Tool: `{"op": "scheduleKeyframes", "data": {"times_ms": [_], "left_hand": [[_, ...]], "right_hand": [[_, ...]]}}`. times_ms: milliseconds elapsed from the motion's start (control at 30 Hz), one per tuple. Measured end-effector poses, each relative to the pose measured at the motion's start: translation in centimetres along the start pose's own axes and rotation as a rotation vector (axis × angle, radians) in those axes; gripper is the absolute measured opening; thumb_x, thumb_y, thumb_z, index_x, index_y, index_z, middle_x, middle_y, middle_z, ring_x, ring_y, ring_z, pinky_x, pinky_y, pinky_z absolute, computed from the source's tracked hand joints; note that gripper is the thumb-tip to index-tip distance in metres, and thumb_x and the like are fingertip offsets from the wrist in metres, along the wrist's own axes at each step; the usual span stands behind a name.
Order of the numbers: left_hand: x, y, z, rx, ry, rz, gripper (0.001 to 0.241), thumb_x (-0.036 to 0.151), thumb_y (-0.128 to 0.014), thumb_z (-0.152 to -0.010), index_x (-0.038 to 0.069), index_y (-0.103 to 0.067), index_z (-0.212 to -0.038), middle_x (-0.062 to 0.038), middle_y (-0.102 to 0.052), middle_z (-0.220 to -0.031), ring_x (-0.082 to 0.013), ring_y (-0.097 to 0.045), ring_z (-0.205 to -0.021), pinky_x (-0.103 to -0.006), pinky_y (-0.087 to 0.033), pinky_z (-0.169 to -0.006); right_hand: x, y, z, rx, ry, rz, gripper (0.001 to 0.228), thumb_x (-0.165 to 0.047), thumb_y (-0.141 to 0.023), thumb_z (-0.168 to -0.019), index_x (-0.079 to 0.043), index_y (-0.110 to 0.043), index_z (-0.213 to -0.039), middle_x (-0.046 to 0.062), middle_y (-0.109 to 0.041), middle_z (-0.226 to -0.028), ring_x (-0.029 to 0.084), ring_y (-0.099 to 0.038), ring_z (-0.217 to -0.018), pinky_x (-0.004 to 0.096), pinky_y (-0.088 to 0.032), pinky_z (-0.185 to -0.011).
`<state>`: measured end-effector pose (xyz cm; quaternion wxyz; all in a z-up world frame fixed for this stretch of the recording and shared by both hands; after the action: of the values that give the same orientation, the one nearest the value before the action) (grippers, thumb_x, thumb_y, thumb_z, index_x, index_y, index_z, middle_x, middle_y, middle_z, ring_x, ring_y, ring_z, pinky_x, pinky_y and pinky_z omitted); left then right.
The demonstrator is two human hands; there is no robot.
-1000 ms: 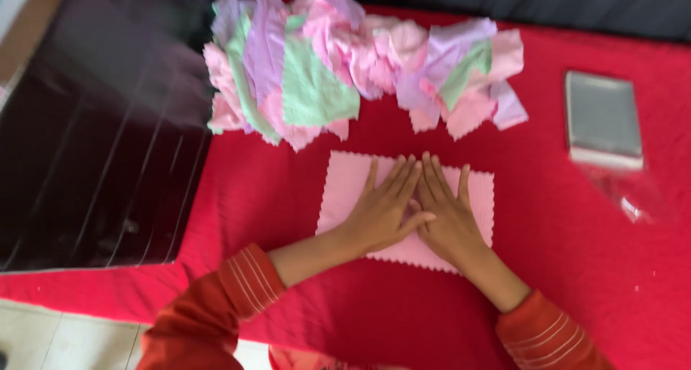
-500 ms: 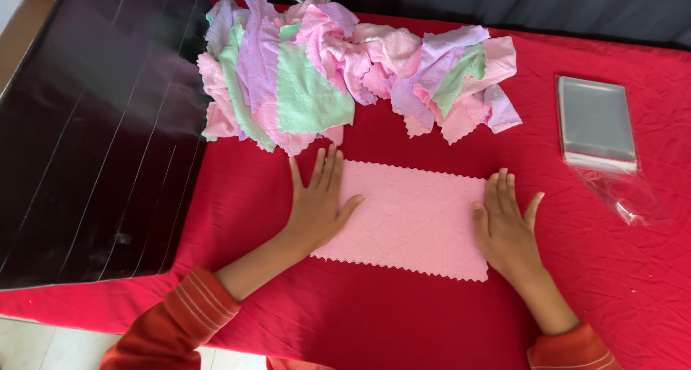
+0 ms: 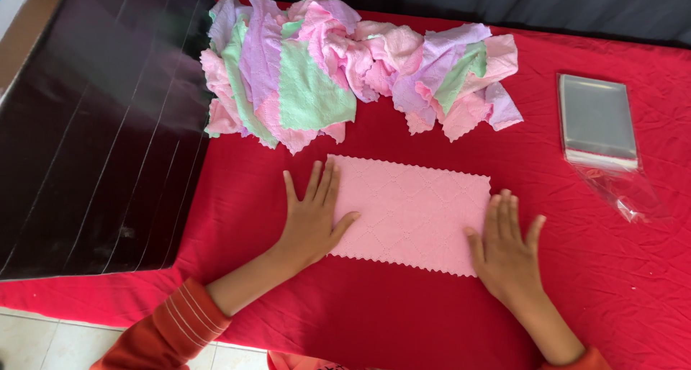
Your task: Folding small microfiber cloths and placing them into clear plastic adhesive bags for packaging.
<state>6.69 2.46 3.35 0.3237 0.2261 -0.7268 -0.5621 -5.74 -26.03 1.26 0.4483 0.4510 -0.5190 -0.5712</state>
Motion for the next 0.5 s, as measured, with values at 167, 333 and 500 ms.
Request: {"op": "scheduleKeyframes", "data": {"times_ms": [167,333,500], "left_hand": [[5.5,0.0,1.6,0.248,-0.183,0.243,0.083,0.054,-0.049,-0.100,-0.004,-0.029,-0.155,-0.023,-0.032,-0.163,-0.0368,-0.024,-0.154,-0.0663,0.007,-0.121],[10.8,0.1,1.4,0.054,-0.312,0.321,0.086,0.062,-0.029,-0.100,-0.005,-0.031,-0.154,-0.024,-0.024,-0.165,-0.0353,-0.011,-0.156,-0.0769,0.003,-0.115],[6.4,0.3,2.0,0.116,-0.195,0.249,0.082,0.054,-0.052,-0.097,0.007,-0.026,-0.159,-0.014,-0.020,-0.169,-0.0339,-0.013,-0.158,-0.0761,0.003,-0.117]], "right_hand": [[-5.7,1.7,1.2,0.150,0.143,0.218,0.078,-0.053,-0.018,-0.105,0.002,-0.011,-0.159,0.022,-0.013,-0.165,0.032,-0.007,-0.154,0.062,0.008,-0.122],[-11.2,1.4,2.4,0.183,0.385,0.193,0.080,-0.057,-0.011,-0.107,0.001,-0.003,-0.161,0.021,0.001,-0.168,0.032,0.007,-0.155,0.055,0.010,-0.122],[-7.2,1.1,3.2,0.081,0.284,0.130,0.078,-0.053,-0.012,-0.105,0.000,0.008,-0.160,0.017,0.011,-0.167,0.029,0.011,-0.151,0.057,0.012,-0.118]]}}
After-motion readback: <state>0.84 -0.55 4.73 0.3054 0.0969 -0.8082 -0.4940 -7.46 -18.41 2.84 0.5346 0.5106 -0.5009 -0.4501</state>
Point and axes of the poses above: each hand's wrist, its own z-axis away from the middle knuckle, its own y-axis out of the back of the hand, x = y × z, the point moved 9 cm from there along -z, towards the middle knuckle
